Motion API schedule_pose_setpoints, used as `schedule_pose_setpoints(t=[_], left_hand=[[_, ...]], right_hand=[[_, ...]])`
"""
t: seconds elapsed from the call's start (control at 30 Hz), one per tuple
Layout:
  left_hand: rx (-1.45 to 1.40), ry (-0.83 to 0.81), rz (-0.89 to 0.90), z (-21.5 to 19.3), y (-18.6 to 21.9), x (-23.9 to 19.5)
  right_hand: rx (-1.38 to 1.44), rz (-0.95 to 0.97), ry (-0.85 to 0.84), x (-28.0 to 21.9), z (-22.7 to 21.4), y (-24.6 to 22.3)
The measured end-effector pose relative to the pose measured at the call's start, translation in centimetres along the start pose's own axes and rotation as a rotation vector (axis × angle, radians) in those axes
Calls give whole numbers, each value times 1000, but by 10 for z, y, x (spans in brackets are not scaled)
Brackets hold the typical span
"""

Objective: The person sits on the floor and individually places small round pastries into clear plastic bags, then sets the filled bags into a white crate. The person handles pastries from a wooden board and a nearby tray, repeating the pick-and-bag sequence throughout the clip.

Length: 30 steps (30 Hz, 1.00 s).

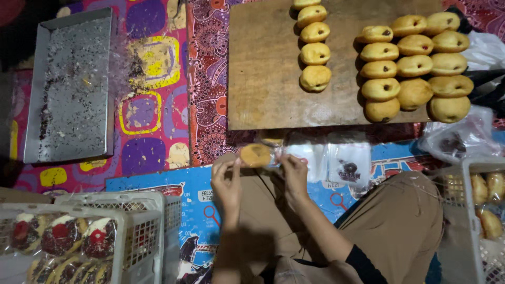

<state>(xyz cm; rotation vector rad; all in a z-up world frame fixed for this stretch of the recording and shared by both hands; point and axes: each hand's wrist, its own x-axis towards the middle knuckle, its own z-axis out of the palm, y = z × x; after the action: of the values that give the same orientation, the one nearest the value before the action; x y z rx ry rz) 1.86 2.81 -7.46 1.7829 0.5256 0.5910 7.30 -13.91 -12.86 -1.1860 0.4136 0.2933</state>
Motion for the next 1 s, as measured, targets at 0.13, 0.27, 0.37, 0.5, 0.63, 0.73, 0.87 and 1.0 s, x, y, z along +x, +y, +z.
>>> schedule_pose_setpoints(t=[0.13, 0.27, 0.37, 0.5, 0.63, 0.73, 0.87, 1.0], left_hand=[[-6, -14, -160, -23, -47, -34], [-44, -67, -288, -31, -88, -38], [-192, -113, -290, 10, -115, -2], [-333, -100, -227, 97, -138, 58], [224, -78, 13, 141, -152, 99], [584, -514, -323, 147, -165, 120], [631, -830, -449, 149, -168, 128], [315, -783, -443, 121, -134, 85]], right_hand=[[-83, 204, 13, -29, -17, 55], [-140, 7, -68, -36, -18, 55], [-123, 22, -36, -7, -4, 25], [-30, -98, 128, 57, 16, -15], [-486, -158, 284, 107, 21, -32], [-661, 104, 164, 121, 26, -33], [-135, 222, 158, 123, 21, -13], [228, 406, 116, 92, -3, -3]])
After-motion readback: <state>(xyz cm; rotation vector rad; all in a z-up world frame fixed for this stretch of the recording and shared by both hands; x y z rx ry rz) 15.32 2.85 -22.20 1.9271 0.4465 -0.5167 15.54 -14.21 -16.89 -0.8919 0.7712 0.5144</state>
